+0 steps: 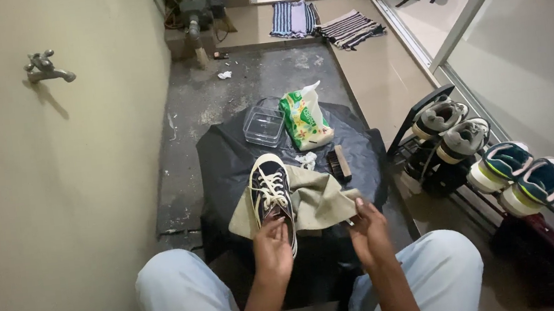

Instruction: The person scrubs a black and white sneaker with a green brush and wipes it with a cloth. They rotate the shoe to clean the sides, sole, and upper, then wipe the surface with a cloth.

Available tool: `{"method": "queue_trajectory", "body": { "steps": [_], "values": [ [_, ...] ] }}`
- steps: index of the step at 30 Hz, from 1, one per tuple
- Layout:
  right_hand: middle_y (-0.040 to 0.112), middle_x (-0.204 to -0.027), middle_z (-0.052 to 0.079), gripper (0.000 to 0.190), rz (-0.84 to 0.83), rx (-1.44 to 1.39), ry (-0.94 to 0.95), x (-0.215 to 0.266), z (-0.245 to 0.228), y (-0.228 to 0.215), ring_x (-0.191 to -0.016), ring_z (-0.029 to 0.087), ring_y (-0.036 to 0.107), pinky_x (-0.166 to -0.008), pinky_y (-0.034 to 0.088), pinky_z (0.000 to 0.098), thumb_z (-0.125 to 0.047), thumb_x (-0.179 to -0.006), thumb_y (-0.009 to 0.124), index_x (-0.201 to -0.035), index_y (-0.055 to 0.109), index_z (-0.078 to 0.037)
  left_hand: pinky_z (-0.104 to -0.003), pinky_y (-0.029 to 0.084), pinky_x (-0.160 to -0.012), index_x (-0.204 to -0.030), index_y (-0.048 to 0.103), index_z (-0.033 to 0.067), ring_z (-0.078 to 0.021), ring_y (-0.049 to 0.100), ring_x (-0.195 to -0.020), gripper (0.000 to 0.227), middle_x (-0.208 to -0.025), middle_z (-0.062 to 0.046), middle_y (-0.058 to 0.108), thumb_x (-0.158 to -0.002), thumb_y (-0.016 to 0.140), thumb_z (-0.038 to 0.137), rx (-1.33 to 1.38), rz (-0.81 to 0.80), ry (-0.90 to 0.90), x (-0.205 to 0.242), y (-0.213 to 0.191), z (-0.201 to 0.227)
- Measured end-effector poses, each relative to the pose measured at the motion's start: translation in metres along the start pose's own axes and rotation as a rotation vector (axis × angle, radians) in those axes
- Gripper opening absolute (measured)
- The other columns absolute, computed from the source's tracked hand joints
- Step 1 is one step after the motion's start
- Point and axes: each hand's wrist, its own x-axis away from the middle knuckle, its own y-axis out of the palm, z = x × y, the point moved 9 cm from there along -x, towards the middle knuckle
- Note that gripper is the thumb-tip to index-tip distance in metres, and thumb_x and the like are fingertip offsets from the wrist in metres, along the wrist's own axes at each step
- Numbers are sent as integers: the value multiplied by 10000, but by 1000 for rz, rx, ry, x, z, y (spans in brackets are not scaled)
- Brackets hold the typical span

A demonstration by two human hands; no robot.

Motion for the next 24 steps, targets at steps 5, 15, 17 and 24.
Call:
{"method": "queue_trajectory", "body": {
  "steps": [5, 15, 17, 24],
  "values": [
    [649, -1214, 139, 337, 74, 33, 45, -5, 8, 3, -1083, 271, 602, -910, 495, 422, -154, -974, 592, -1294, 601, -49, -400, 329, -1260, -1400, 427, -66, -320, 384, -1467, 669, -1504, -218, 402, -751, 588, -60, 199, 23, -104, 15, 4, -7],
    [591, -1323, 152, 390, 82, -41, 136, 34, 2, 29, -1195, 272, 555, -1025, 450, 405, -104, -977, 553, -1364, 527, -61, -366, 349, -1235, -1568, 363, 30, -281, 319, -1548, 758, -1692, -195, 270, -871, 645, 118, 30, 8, -117, -20, -4, -18],
    [586, -1355, 150, 432, 82, -27, 144, 47, -6, 40, -1232, 271, 548, -1063, 431, 409, -114, -984, 538, -1410, 507, -56, -339, 371, -1195, -1556, 402, 46, -259, 412, -1483, 735, -1633, -172, 393, -872, 648, 151, -54, 10, -104, 2, 17, -8],
    [642, -1246, 148, 354, 44, -19, 96, 25, 5, 22, -1134, 267, 589, -954, 465, 408, -120, -999, 554, -1341, 575, -32, -383, 482, -1116, -1315, 655, 65, -246, 602, -1160, 474, -1165, -80, 627, -852, 733, 125, 97, 71, -113, -40, 10, -26]
  ]
}}
